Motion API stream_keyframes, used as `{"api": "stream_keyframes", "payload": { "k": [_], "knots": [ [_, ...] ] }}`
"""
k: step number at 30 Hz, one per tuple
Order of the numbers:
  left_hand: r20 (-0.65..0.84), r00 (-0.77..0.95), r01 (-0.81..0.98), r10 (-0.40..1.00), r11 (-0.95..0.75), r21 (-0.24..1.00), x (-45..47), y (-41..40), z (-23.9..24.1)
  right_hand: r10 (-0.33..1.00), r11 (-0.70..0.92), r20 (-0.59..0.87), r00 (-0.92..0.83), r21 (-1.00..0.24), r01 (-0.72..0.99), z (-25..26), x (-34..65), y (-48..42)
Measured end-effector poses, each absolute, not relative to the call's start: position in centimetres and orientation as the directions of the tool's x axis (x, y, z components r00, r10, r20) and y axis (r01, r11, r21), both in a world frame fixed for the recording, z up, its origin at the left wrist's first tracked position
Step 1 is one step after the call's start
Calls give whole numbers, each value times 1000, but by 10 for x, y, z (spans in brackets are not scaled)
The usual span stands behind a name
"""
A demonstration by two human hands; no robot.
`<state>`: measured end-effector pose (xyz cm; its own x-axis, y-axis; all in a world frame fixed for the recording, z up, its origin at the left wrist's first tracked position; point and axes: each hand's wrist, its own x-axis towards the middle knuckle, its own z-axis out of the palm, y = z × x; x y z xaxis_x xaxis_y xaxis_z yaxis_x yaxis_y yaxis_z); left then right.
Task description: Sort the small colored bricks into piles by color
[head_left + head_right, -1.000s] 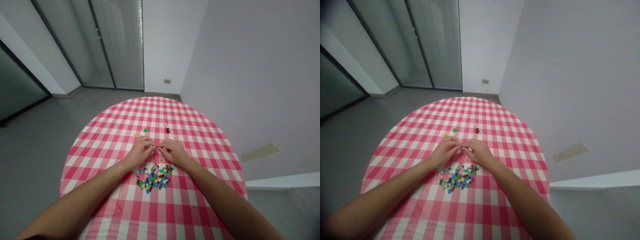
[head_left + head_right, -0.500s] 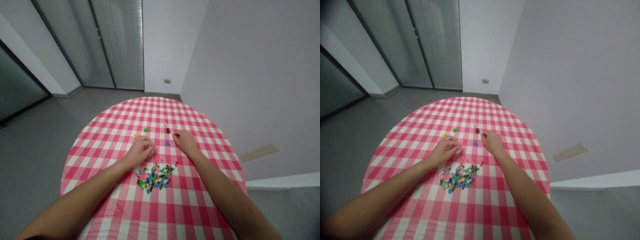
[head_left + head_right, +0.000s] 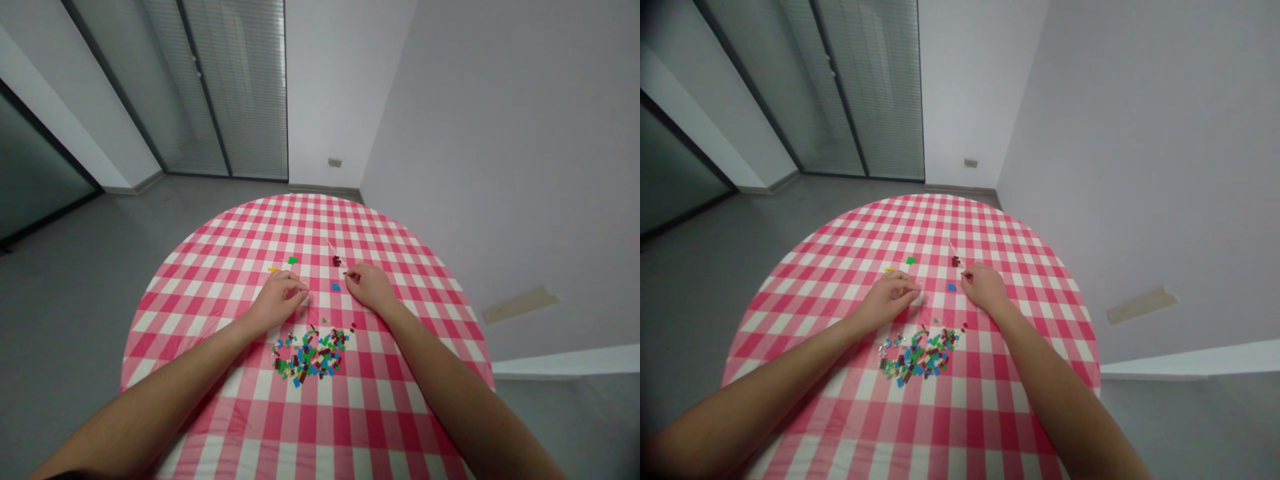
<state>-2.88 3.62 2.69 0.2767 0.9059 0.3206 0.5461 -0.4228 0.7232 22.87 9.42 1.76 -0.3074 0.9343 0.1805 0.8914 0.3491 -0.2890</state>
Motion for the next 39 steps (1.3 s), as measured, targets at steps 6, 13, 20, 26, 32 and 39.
{"api": "stream_keyframes", "payload": {
  "k": [6, 13, 20, 26, 32, 39],
  "knots": [
    [310, 285, 555, 907, -420, 718, -28, 36, 29, 912, 405, 202, -358, -285, 869, 14, 226, 94],
    [308, 288, 557, 907, -420, 716, -28, 36, 27, 907, 417, 187, -378, -261, 871, 13, 225, 95],
    [278, 356, 555, 892, -441, 705, -28, 35, 28, 909, 413, 195, -369, -295, 862, 14, 227, 97],
    [236, 483, 492, 843, -484, 723, -29, 35, 28, 858, 464, 60, -510, -515, 720, 41, 237, 84],
    [210, 520, 515, 828, -500, 696, -30, 35, 29, 600, 451, -306, -739, -634, 628, 66, 239, 63],
    [250, 266, 632, 931, -364, 684, -48, 48, 32, 608, 445, -334, -720, -607, 658, 66, 236, 61]
  ]
}}
